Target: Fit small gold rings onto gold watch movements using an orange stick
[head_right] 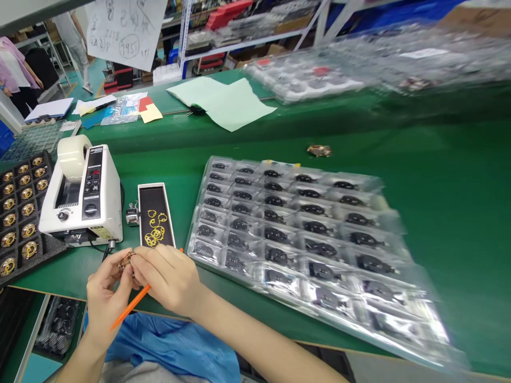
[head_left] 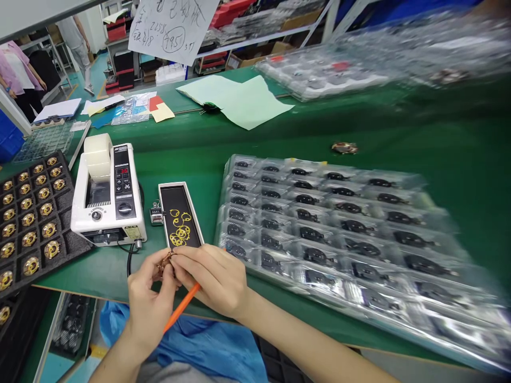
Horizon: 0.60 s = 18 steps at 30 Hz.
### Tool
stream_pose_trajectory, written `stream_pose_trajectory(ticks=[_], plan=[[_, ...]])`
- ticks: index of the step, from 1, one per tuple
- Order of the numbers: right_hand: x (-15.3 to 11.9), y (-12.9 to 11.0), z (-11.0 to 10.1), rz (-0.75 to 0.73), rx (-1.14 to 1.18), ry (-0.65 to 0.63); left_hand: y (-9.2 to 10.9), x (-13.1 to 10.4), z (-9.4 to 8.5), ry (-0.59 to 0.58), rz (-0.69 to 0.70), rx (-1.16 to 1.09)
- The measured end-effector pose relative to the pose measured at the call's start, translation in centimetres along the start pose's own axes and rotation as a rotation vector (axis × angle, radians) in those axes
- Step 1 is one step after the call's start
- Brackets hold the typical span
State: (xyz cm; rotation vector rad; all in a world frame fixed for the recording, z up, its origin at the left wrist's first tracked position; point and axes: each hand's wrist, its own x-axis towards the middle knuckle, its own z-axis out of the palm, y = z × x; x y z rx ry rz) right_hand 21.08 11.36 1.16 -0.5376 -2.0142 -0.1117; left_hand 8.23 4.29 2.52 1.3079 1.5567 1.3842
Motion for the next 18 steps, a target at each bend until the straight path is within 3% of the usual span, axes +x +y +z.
stream_pose_trajectory(ticks=[7,10,12,15,18], plan=[[0.1,0.0,0.4,0.066,0.019,0.002,-0.4,0.9,-0.1,-0.085,-0.063,-0.022],[0.4,0.3,-0.1,0.150,0.204,-0.033,-0.5,1.6,-0.3,-0.032,-0.173,-0.161],[0.7,0.7,-0.7,0.287,0.356,-0.070,-0.6,2.1,-0.6,-0.030,-0.251,-0.273],[1.1,1.4,-1.5,0.524,0.527,-0.242,-0.8,2.6,-1.2,-0.076,-0.346,-0.420],[1.4,1.7,-1.7,0.548,0.678,-0.489,-1.0,2.7,-1.6,-0.148,-0.393,-0.482]])
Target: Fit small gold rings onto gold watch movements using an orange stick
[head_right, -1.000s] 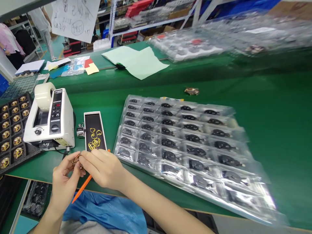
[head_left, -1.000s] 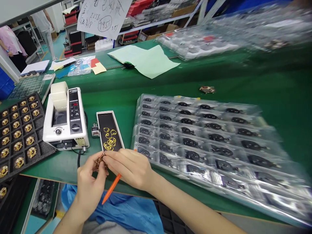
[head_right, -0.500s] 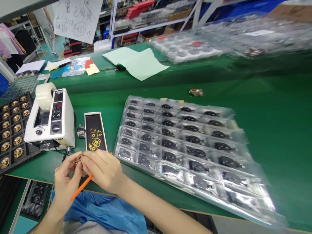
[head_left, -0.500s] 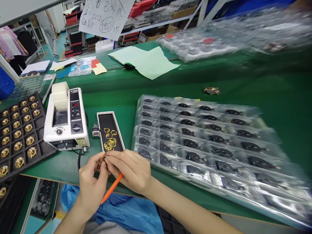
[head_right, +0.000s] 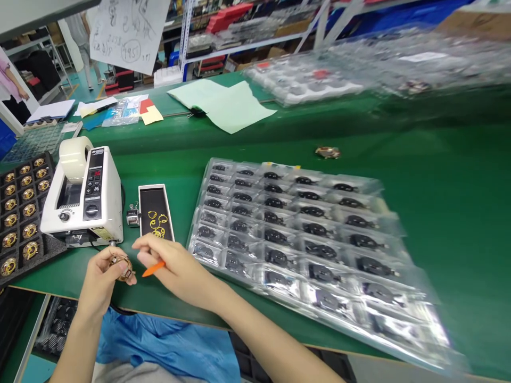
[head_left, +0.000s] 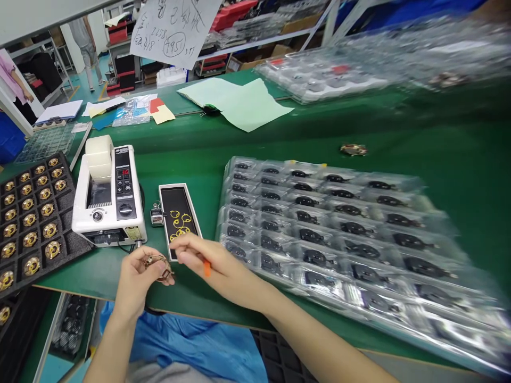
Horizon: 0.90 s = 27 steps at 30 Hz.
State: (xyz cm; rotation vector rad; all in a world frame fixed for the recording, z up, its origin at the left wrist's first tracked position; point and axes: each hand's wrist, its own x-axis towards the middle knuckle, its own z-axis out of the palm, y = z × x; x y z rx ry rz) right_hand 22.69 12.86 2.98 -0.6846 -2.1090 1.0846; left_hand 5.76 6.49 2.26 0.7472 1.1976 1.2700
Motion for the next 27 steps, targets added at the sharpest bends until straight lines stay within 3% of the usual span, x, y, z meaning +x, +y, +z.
stream_pose_trajectory(ticks=[4,14,21,27], plan=[[0.1,-0.2,0.3,-0.054,0.037,-0.158,-0.1,-0.2,-0.2,-0.078,-0.003,0.045],[-0.3,0.4,1.1,-0.162,-0.106,-0.144,0.2,-0.2,-0.7,-0.066,-0.014,0.076],[-0.1,-0.2,1.6,0.080,0.151,-0.150,0.0,-0.1,-0.4,-0.079,0.041,0.150],[0.2,0.1,2.0,0.270,0.279,-0.042,-0.4,-0.3,0.0,0.019,0.177,0.275]])
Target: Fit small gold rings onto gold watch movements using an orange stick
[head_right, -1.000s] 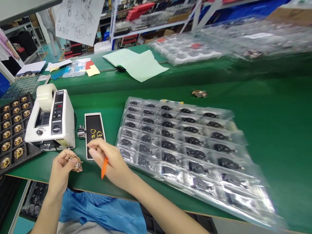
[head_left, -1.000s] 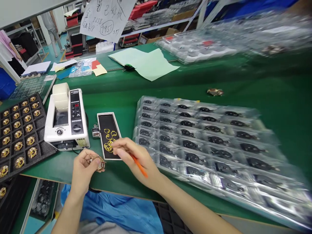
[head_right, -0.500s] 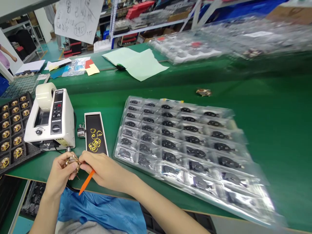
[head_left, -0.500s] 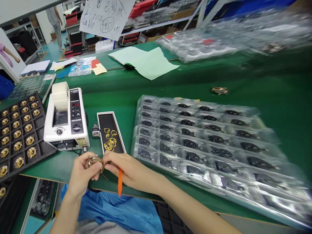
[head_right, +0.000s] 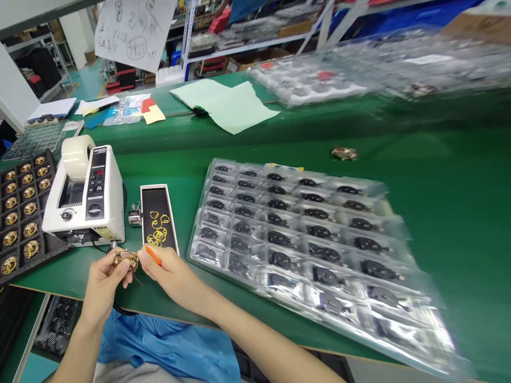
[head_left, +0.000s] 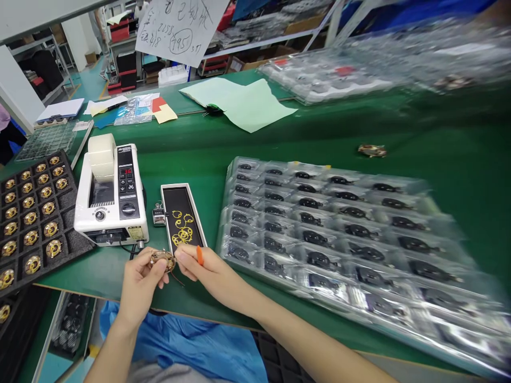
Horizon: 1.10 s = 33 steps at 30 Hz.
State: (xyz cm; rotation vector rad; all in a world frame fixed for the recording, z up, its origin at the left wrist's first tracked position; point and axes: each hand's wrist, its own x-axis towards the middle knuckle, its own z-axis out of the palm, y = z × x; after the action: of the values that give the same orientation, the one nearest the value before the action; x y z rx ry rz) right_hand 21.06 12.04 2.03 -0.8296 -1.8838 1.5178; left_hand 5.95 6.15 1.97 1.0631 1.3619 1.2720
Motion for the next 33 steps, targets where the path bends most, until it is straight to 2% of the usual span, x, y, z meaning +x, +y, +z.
stream_pose_trajectory(ticks=[2,4,7,10,13,16,19,23,25,28,33], plan=[[0.1,0.0,0.0,0.044,0.050,0.009,-0.5,-0.2,0.0,0.089,0.150,0.157],[0.1,0.0,0.0,0.088,0.132,-0.033,-1.4,-0.4,0.1,0.186,0.355,0.372],[0.2,0.0,0.2,0.157,0.309,-0.099,-3.0,-0.5,0.3,0.250,0.601,0.632],[0.3,0.2,0.4,0.243,0.468,-0.095,-4.3,-0.6,0.9,0.287,0.700,0.748],[0.3,0.4,0.3,0.227,0.477,-0.052,-4.6,-0.9,1.6,0.269,0.723,0.739],[0.0,0.2,-0.1,0.122,0.319,-0.014,-3.9,-1.3,1.8,0.206,0.676,0.611],[-0.4,0.0,-0.9,0.030,0.154,0.065,-2.7,-1.6,0.8,0.175,0.477,0.385],[-0.6,-0.1,-1.7,-0.004,0.097,0.135,-1.5,-1.3,-1.9,0.397,0.077,-0.088],[-0.6,-0.1,-1.7,-0.008,0.104,0.146,-1.1,-0.8,-3.2,0.484,-0.036,-0.287],[-0.4,-0.3,-1.6,-0.014,0.094,0.142,-0.7,0.1,-4.3,0.519,-0.080,-0.404],[-0.3,-0.5,-1.8,-0.003,0.077,0.154,0.4,0.5,-4.0,0.557,0.041,-0.355]])
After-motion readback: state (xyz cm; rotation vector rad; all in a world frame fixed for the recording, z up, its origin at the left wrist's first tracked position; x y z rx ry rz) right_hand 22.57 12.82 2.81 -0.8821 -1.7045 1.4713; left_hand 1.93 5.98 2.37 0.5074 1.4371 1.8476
